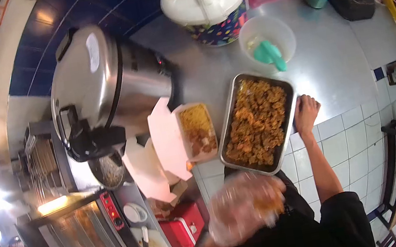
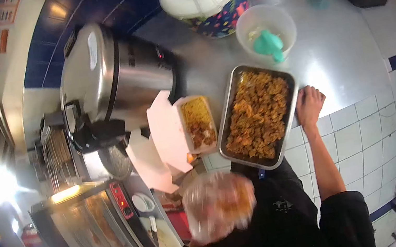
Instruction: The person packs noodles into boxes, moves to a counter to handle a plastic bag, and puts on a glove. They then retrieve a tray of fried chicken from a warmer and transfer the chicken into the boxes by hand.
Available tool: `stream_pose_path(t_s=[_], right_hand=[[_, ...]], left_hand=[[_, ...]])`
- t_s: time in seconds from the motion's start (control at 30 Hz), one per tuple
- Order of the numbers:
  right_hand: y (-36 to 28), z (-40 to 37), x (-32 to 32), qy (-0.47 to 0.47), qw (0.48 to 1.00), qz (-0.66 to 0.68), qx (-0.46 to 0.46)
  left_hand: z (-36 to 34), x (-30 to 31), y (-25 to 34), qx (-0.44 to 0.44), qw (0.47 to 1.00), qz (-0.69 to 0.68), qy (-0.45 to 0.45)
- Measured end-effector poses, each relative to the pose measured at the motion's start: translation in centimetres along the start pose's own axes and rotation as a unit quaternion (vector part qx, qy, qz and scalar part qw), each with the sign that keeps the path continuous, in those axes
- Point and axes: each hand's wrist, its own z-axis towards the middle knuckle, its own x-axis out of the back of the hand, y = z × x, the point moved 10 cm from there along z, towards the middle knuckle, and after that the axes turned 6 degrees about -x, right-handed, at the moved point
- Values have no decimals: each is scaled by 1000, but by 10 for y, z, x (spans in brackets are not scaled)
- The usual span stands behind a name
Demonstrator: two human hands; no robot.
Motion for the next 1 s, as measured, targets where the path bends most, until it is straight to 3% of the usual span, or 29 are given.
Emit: stream_pose_path(t_s=[0.13, 0.23, 0.37, 0.43, 0.47, 0.5, 0.53, 0.6, 0.73, 0.9, 0.97, 1.0], right_hand=[[-7, 0, 0, 1, 1000, -22, 21], [-3, -2, -6, -8, 999, -37, 26], [-9, -3, 0, 20, 999, -18, 41], [-4, -3, -4, 1, 999, -23, 22], [-2, -2, -6, -16, 999, -31, 12], [-3, -2, -4, 2, 1000, -25, 17], [-1, -2, -5, 6, 999, -30, 18], [-2, -1, -3, -3, 999, -33, 8], [-1, 0, -2, -9, 1000, -25, -1], [-6, 1, 4, 7, 1000, -2, -3], [-3, 1, 3, 11, 1000, 1, -2], [-3, 1, 4, 18, 1000, 5, 4]], left_hand=[[-15, -41, 52, -59, 981, -142, -118], [-21, -43, 69, -82, 973, -166, -139], [-24, -23, 63, -75, 982, -158, -70], [-35, 19, 31, -10, 981, -161, 108], [-43, 48, 13, 8, 976, -111, 189], [-37, 75, 11, 44, 949, 269, 158], [-32, 102, 9, 93, 777, 610, 127], [-55, 175, -44, 142, 802, 527, 242], [-99, 250, -114, 159, 781, 566, 213], [-119, 220, -113, 124, 838, 464, 258], [-112, 189, -140, 188, 844, 470, 179], [-74, 138, -116, 173, 800, 567, 92]])
